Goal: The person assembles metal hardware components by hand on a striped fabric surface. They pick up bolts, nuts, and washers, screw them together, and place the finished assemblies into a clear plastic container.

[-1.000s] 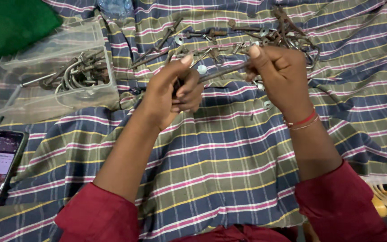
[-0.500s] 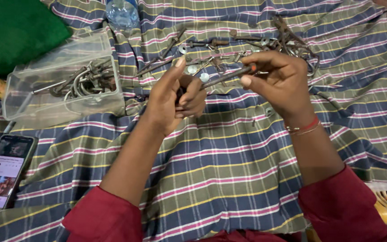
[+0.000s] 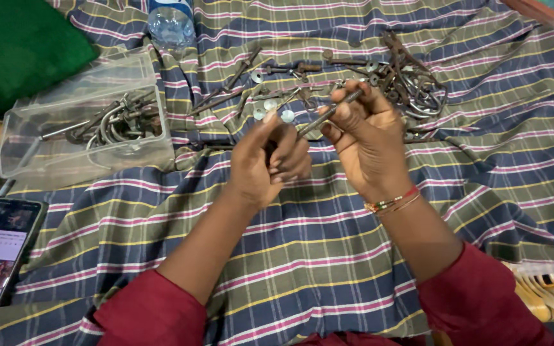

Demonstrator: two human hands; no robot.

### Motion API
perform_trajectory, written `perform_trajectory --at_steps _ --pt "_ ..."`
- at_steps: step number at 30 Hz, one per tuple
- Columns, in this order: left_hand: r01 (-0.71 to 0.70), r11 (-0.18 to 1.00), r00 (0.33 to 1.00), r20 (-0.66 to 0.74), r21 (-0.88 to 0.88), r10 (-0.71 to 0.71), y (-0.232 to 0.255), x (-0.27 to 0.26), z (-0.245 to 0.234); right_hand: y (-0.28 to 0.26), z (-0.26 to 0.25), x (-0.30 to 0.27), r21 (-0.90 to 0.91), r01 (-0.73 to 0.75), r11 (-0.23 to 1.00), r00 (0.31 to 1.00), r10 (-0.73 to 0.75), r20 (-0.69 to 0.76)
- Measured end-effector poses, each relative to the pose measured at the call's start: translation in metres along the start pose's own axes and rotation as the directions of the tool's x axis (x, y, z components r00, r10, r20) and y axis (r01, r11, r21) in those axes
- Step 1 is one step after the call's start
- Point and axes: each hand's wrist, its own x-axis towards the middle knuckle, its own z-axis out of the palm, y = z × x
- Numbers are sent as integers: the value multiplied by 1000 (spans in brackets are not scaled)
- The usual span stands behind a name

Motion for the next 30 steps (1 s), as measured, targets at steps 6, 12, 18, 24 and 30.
perform_trajectory --at_steps 6,12,18,24,30 --pt "-3 998 1000 20 -63 4 -5 0 1 4 5 -5 175 -55 983 998 54 12" --pt "11 999 1000 -1 -44 -11 -6 0 3 9 2 -5 207 -24 978 997 8 76" --pt "20 997 1000 14 -81 -19 -6 -1 3 1 10 -5 213 -83 974 996 77 38" --pt "31 994 1000 1 -103 -31 -8 -1 1 3 5 -4 165 -39 986 998 46 -39" --pt "27 996 999 25 -89 -25 -7 -2 0 2 0 -2 132 -29 991 999 25 33"
